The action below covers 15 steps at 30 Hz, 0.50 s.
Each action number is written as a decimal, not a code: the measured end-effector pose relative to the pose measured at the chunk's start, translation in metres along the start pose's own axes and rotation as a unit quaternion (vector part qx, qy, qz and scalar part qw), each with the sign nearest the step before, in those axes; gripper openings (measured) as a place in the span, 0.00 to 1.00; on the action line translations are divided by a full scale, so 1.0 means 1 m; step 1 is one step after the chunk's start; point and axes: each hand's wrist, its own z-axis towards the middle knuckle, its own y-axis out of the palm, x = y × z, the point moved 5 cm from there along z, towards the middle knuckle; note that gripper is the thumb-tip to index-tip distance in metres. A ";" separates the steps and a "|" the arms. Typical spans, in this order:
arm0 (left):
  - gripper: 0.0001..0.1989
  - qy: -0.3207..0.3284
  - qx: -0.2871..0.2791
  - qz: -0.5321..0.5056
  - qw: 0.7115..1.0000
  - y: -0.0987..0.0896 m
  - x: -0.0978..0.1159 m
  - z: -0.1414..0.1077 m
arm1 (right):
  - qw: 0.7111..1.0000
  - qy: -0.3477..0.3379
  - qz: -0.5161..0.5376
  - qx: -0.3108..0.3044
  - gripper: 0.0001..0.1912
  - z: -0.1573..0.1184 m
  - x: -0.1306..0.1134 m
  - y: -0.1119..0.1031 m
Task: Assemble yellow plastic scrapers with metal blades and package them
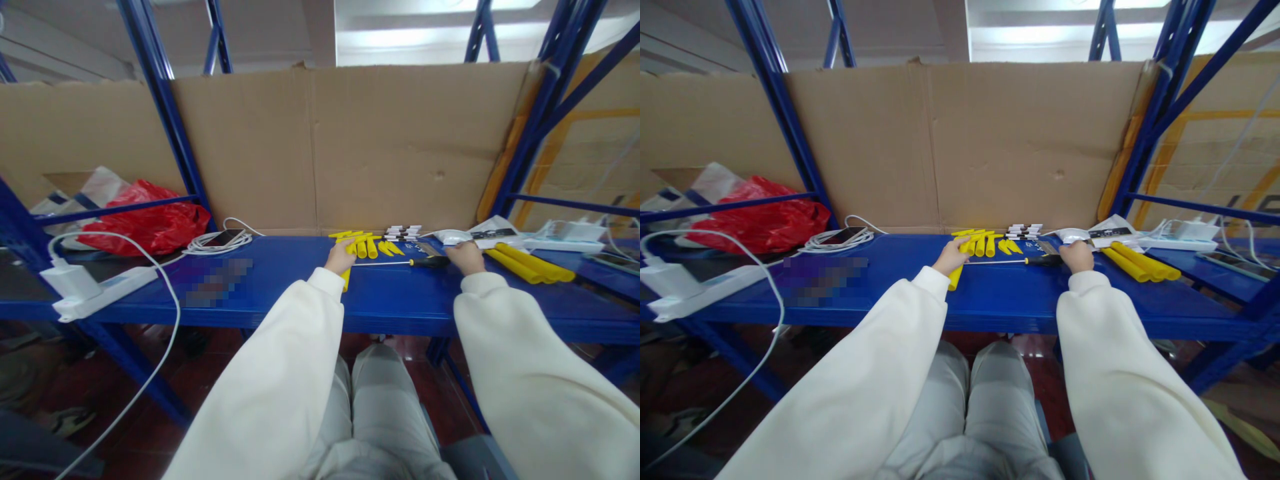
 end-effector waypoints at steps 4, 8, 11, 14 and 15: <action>0.33 0.007 -0.008 0.013 1.000 -0.001 0.003 -0.003 | 1.000 -0.001 0.013 -0.002 0.09 0.001 -0.002 0.001; 0.34 0.014 -0.027 0.013 0.999 0.000 0.007 -0.005 | 1.000 -0.008 0.013 0.008 0.07 0.004 -0.003 0.004; 0.34 0.027 -0.038 0.009 0.999 0.001 0.010 -0.005 | 1.000 -0.013 0.017 0.020 0.07 0.004 -0.003 0.005; 0.35 0.040 -0.040 -0.004 0.998 0.001 0.012 -0.005 | 1.000 -0.005 0.014 0.010 0.08 0.003 -0.003 0.005; 0.36 0.040 -0.040 -0.007 0.998 0.001 0.013 -0.006 | 1.000 -0.004 0.014 0.006 0.09 0.003 -0.003 0.005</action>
